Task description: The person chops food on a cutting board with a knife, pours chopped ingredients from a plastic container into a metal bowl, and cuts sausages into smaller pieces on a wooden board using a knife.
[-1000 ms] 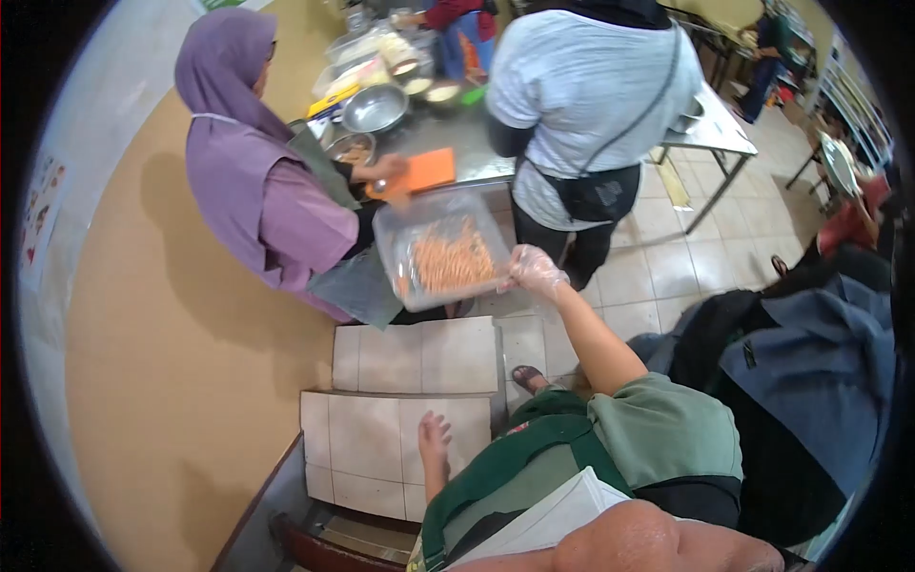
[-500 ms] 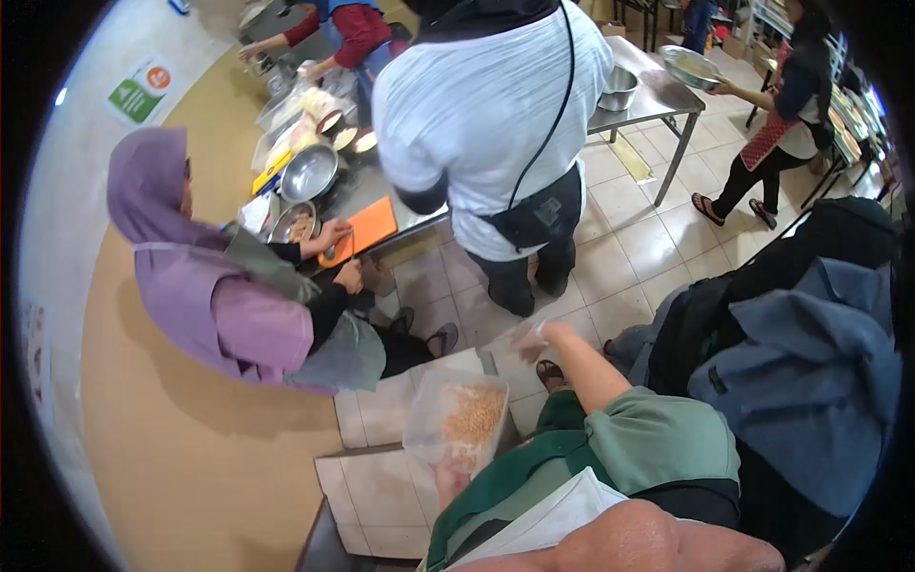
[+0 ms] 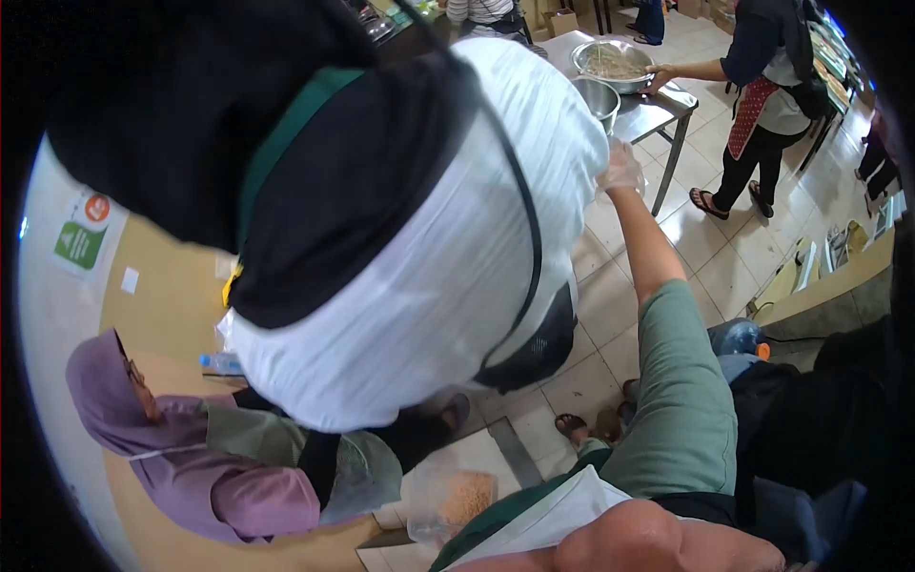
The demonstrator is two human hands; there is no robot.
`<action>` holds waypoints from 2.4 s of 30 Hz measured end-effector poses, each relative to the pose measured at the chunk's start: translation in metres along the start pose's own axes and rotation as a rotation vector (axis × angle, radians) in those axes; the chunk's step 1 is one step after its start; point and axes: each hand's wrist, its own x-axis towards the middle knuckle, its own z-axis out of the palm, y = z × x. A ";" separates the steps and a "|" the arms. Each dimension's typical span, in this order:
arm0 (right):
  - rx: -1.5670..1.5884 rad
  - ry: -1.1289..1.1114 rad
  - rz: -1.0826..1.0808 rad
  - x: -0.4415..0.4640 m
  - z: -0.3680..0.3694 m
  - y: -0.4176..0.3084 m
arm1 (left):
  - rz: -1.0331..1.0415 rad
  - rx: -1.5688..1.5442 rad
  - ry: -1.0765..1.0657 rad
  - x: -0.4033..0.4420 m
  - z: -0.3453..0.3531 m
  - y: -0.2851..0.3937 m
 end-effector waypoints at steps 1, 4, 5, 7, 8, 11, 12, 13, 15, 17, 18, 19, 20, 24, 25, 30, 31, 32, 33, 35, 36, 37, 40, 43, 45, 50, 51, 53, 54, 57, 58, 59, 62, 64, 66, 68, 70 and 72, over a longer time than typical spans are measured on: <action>-0.081 -0.026 -0.045 0.012 -0.009 -0.006 | 0.015 0.001 -0.025 0.011 0.007 0.005; -0.225 -0.042 -0.120 0.064 0.020 -0.004 | 0.073 -0.007 -0.087 0.036 0.021 0.017; -0.303 -0.053 -0.141 0.079 0.028 -0.002 | 0.098 -0.011 -0.107 0.043 0.025 0.022; -0.315 -0.129 -0.152 0.090 0.026 -0.013 | 0.148 -0.023 -0.142 0.052 0.029 0.031; -0.321 -0.202 -0.159 0.087 0.016 -0.020 | 0.174 -0.033 -0.160 0.055 0.030 0.033; -0.336 -0.125 -0.157 0.071 0.010 -0.034 | 0.241 -0.072 -0.205 0.056 0.029 0.033; -0.263 -0.123 -0.127 0.080 0.027 -0.026 | 0.253 -0.085 -0.219 0.053 0.027 0.032; -0.193 -0.125 -0.092 0.078 0.030 -0.025 | 0.260 -0.094 -0.230 0.048 0.024 0.032; -0.103 -0.104 -0.031 0.047 0.015 -0.026 | 0.266 -0.121 -0.254 0.032 0.018 0.027; -0.015 0.138 -0.132 0.018 0.021 -0.013 | 0.293 -0.162 -0.294 0.020 0.015 0.021; -0.025 0.348 -0.293 0.004 0.033 0.001 | 0.311 -0.182 -0.319 0.015 0.014 0.018; -0.003 0.389 -0.250 -0.014 0.044 0.016 | 0.330 -0.203 -0.341 0.007 0.011 0.015; 0.021 0.435 -0.206 -0.036 0.045 0.026 | 0.351 -0.224 -0.369 0.001 0.009 0.012; -0.225 0.308 -0.031 -0.128 0.084 0.070 | 0.440 -0.297 -0.445 -0.053 -0.013 -0.008; -0.166 0.323 0.034 -0.161 0.094 0.074 | 0.460 -0.317 -0.455 -0.074 -0.023 -0.018; 0.480 0.363 0.407 -0.325 0.143 0.078 | 0.552 -0.430 -0.451 -0.215 -0.087 -0.095; 0.985 0.328 0.537 -0.354 0.150 0.079 | 0.496 -0.395 -0.132 -0.224 -0.093 -0.108; 1.487 0.262 0.669 -0.390 0.151 0.075 | 0.420 -0.358 0.183 -0.226 -0.090 -0.111; 1.470 0.235 0.646 -0.423 0.147 0.074 | 0.433 -0.359 0.268 -0.253 -0.051 -0.100; 1.091 0.192 0.277 -0.492 0.134 0.078 | 0.434 -0.389 0.369 -0.301 -0.009 -0.096; 0.901 0.183 0.092 -0.517 0.123 0.078 | 0.470 -0.364 0.313 -0.313 -0.008 -0.100; 0.720 0.006 -0.069 -0.542 0.081 0.079 | 0.498 -0.333 0.260 -0.329 -0.012 -0.111; 0.455 -0.177 -0.371 -0.587 -0.017 0.074 | 0.477 -0.383 0.308 -0.341 -0.033 -0.137; 0.589 -0.369 -0.418 -0.611 -0.076 0.087 | 0.442 -0.353 0.291 -0.349 -0.051 -0.154; 0.605 -0.392 -0.398 -0.611 -0.109 0.088 | 0.367 -0.306 0.289 -0.367 -0.025 -0.138; 0.606 -0.561 -0.484 -0.640 -0.191 0.124 | 0.212 -0.242 0.190 -0.380 -0.028 -0.131; 0.607 -0.573 -0.530 -0.643 -0.187 0.141 | 0.235 -0.173 0.187 -0.386 -0.026 -0.130; 0.544 -0.592 -0.524 -0.652 -0.225 0.169 | 0.246 -0.082 0.148 -0.388 -0.027 -0.134; 0.483 -0.652 -0.563 -0.659 -0.237 0.184 | 0.248 -0.063 0.132 -0.378 -0.041 -0.138; 0.435 -0.699 -0.623 -0.678 -0.284 0.225 | 0.193 0.012 0.087 -0.384 -0.035 -0.142; 0.426 -0.766 -0.640 -0.684 -0.311 0.231 | 0.159 0.049 0.075 -0.388 -0.029 -0.141; 0.339 -0.745 -0.639 -0.693 -0.327 0.244 | 0.142 0.069 0.060 -0.391 -0.024 -0.146; 0.276 -0.739 -0.516 -0.716 -0.387 0.308 | 0.009 0.175 -0.030 -0.402 -0.006 -0.186; 0.281 -0.563 -0.528 -0.746 -0.414 0.352 | -0.107 0.175 -0.193 -0.400 -0.001 -0.220; 0.366 -0.509 -0.523 -0.774 -0.458 0.386 | -0.364 0.060 -0.380 -0.407 0.020 -0.242; 0.304 -0.369 -0.407 -0.810 -0.504 0.416 | -0.289 0.288 -0.366 -0.418 0.049 -0.282; 0.359 -0.275 -0.293 -0.843 -0.541 0.448 | -0.420 0.357 -0.502 -0.442 0.091 -0.308; 0.412 -0.143 -0.321 -0.872 -0.573 0.479 | -0.486 0.410 -0.477 -0.453 0.114 -0.335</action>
